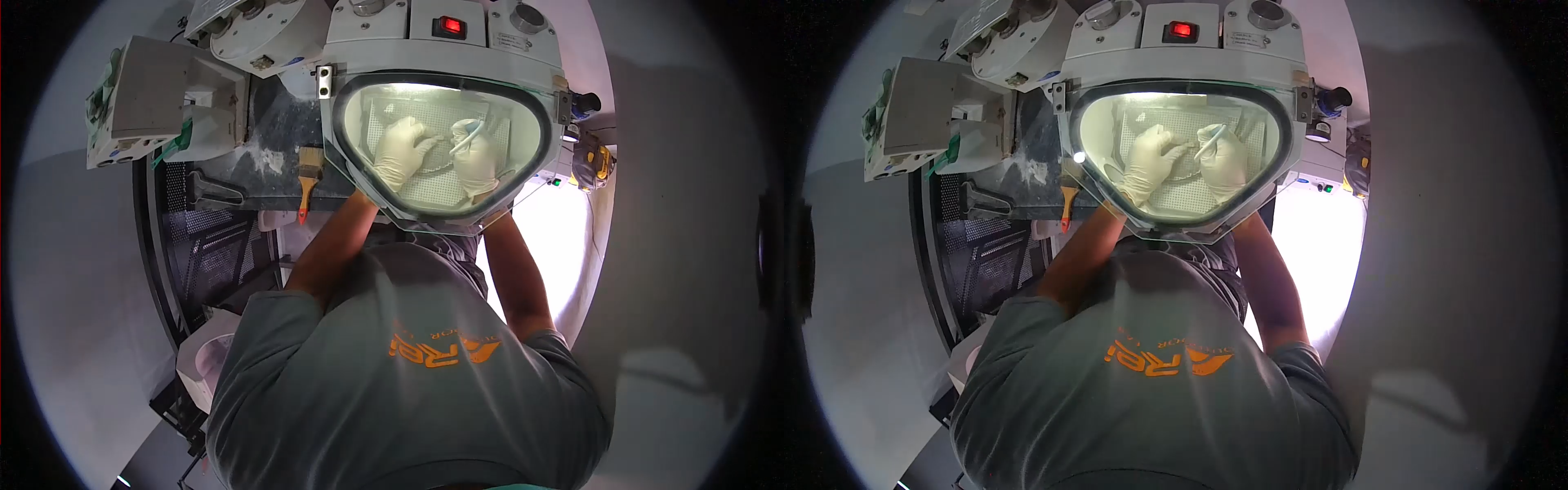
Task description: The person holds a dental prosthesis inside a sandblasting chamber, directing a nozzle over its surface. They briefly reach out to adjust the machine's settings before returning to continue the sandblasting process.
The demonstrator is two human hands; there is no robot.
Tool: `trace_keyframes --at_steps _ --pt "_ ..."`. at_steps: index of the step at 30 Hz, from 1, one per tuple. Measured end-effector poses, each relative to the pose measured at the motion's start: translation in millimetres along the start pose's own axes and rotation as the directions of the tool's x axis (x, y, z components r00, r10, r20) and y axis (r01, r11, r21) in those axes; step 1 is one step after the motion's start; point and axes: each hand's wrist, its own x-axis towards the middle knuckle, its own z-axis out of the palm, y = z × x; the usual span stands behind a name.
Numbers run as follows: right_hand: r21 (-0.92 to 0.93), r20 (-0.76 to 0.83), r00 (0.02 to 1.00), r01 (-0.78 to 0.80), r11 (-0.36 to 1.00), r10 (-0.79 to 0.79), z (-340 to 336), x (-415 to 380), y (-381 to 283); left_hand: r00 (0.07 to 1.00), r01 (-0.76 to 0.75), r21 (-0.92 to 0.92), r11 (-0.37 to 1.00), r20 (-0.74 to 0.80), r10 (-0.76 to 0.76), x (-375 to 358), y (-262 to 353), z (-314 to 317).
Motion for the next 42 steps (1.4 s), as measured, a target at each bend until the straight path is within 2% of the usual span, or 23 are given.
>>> trace_keyframes --at_steps 2,3,6,7,10,14,15,18,20,25,28,31,32,34,40,41,42 --pt "0.027 0.014 1.000 -0.018 0.999 0.017 -0.9 -0.3 -3.3 1.000 -0.006 0.011 1.000 0.006 0.006 1.0 1.4 -1.8" --pt "0.048 -0.001 0.996 -0.091 0.995 0.091 -0.5 -0.3 -14.1 1.000 -0.011 0.017 1.000 0.010 0.011 1.1 1.3 -1.9" --pt "-0.001 -0.003 1.000 -0.016 1.000 0.016 -0.2 -0.8 -11.8 1.000 0.004 0.025 1.000 0.006 -0.004 0.4 2.1 -1.0" --pt "-0.023 0.033 0.998 -0.054 0.998 0.054 -1.1 -0.6 -13.3 1.000 -0.016 0.002 1.000 -0.006 0.016 -1.1 -7.1 4.6" --pt "0.034 0.052 0.998 0.022 0.999 -0.024 1.1 0.5 -4.9 1.000 -0.004 0.003 1.000 0.000 0.004 -0.8 -7.2 4.9" --pt "0.120 0.031 1.000 -0.007 0.993 0.003 2.3 -2.8 -5.8 1.000 0.019 -0.007 1.000 0.024 -0.019 -0.9 -12.6 8.5" --pt "0.072 0.029 1.000 -0.011 0.997 0.009 -0.5 -2.1 -20.2 0.999 0.021 0.010 1.000 0.031 -0.021 -0.6 -12.2 8.3" --pt "0.187 0.057 0.994 -0.106 0.977 0.097 1.8 -3.8 -14.7 0.999 0.018 -0.018 1.000 0.037 -0.017 -0.8 -9.1 5.9" --pt "0.097 0.034 0.999 0.008 0.995 -0.012 3.3 -4.4 1.0 1.000 -0.005 0.002 1.000 0.029 0.005 -2.7 -12.2 9.7" --pt "0.133 0.068 0.996 -0.059 0.989 0.050 2.3 -2.7 -7.6 0.999 -0.047 -0.089 0.995 -0.014 0.045 0.4 -2.6 1.4" --pt "0.182 0.081 0.994 -0.087 0.979 0.074 3.7 -2.7 -4.0 1.000 -0.005 -0.039 0.999 0.003 0.006 0.1 0.5 -2.0" --pt "0.180 0.098 0.991 -0.102 0.978 0.086 2.1 -2.6 -3.7 0.997 0.075 -0.116 0.990 0.021 -0.073 0.6 4.6 -4.2" --pt "0.182 0.108 0.989 -0.117 0.976 0.099 1.5 -2.5 -6.5 0.988 0.152 -0.251 0.956 0.019 -0.152 -2.1 1.8 0.8" --pt "0.177 0.082 0.994 -0.088 0.980 0.074 3.4 -2.5 -8.7 0.993 0.114 -0.180 0.977 0.010 -0.114 -0.4 3.4 -2.4" --pt "0.108 0.065 0.996 -0.076 0.991 0.069 -0.6 -3.7 -18.9 0.995 0.096 -0.113 0.989 0.034 -0.092 0.6 6.8 -5.9" --pt "0.112 0.065 0.996 -0.066 0.992 0.059 -0.5 -3.6 -17.7 0.985 0.171 -0.193 0.966 0.047 -0.165 -0.5 10.4 -6.4" --pt "0.115 0.064 0.997 -0.057 0.992 0.050 -0.4 -3.6 -15.4 0.987 0.162 -0.187 0.969 0.051 -0.155 -0.4 9.5 -5.9"
